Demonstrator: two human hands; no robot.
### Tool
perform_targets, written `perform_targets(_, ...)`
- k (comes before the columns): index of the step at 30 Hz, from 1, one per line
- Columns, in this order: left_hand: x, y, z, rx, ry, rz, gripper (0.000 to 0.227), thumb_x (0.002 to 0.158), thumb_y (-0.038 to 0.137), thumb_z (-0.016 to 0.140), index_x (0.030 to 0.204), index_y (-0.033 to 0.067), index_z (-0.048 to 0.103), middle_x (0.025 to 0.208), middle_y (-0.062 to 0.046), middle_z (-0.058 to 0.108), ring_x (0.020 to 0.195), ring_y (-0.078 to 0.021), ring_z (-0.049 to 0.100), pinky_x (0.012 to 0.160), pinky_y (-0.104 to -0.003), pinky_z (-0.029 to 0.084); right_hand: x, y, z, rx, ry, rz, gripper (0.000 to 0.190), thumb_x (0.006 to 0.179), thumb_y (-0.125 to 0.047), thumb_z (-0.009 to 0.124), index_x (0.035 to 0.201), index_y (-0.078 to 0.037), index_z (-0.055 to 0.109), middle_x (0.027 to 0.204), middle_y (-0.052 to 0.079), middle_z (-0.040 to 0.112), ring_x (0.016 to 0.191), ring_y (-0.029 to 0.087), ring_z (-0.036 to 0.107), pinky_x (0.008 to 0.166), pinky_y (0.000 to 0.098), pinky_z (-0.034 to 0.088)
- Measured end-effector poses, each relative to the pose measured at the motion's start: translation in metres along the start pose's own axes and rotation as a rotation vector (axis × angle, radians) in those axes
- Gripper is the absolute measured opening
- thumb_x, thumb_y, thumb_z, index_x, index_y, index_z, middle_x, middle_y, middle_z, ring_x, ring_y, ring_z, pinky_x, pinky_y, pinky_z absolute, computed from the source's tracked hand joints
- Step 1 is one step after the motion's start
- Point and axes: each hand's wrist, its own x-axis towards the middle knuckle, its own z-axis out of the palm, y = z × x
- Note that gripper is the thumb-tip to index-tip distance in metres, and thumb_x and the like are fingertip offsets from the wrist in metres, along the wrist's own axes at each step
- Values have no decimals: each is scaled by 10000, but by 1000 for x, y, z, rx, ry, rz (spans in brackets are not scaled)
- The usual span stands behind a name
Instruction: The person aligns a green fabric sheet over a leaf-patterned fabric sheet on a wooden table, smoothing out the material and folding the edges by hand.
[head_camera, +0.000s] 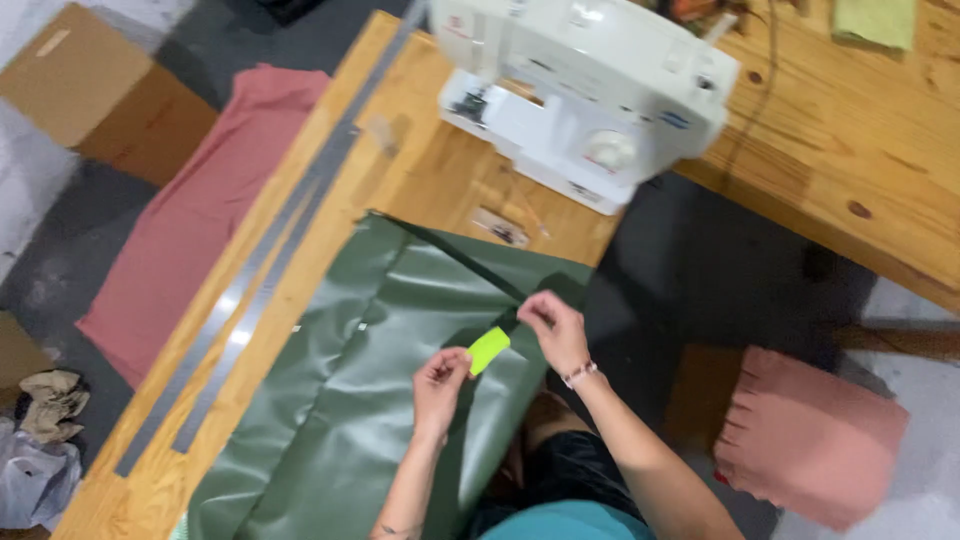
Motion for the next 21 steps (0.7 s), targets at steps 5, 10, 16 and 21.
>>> perform_targets(5, -12, 33, 53, -2, 19, -11, 96, 898, 146, 728, 930, 57, 712, 664, -72, 687, 679, -116, 633, 729, -235, 507, 71, 6, -13, 225, 333, -23, 88, 906, -114, 745, 890, -97, 660, 877, -4, 668, 843, 105, 625, 806, 248, 508)
perform_targets(10, -26, 12, 77, -75, 40, 101, 146, 893, 96, 768, 837, 88, 634, 742, 20, 570, 615, -86, 602, 623, -206, 478, 175, -20, 62, 368, 138, -145, 101, 890, -87, 724, 887, -128, 631, 883, -4, 674, 868, 127, 652, 816, 268, 519)
perform_targets(16, -55, 11, 47, 63, 93, 93, 111, 887, 111, 787, 840, 88, 689, 741, 51, 482, 652, -41, 475, 617, -181, 412, 265, -51, 130, 143, 90, -103, 169, 836, -60, 764, 838, -177, 644, 756, -57, 706, 705, 78, 637, 668, 251, 517)
perform_targets(21, -70, 9, 3, 0, 263, 38, 89, 871, 112, 797, 872, 57, 727, 744, 30, 514, 663, -53, 521, 661, -194, 457, 316, -90, 152, -55, 148, -508, 232, 764, -7, 630, 859, -217, 615, 744, -47, 701, 700, 183, 682, 666, 338, 488)
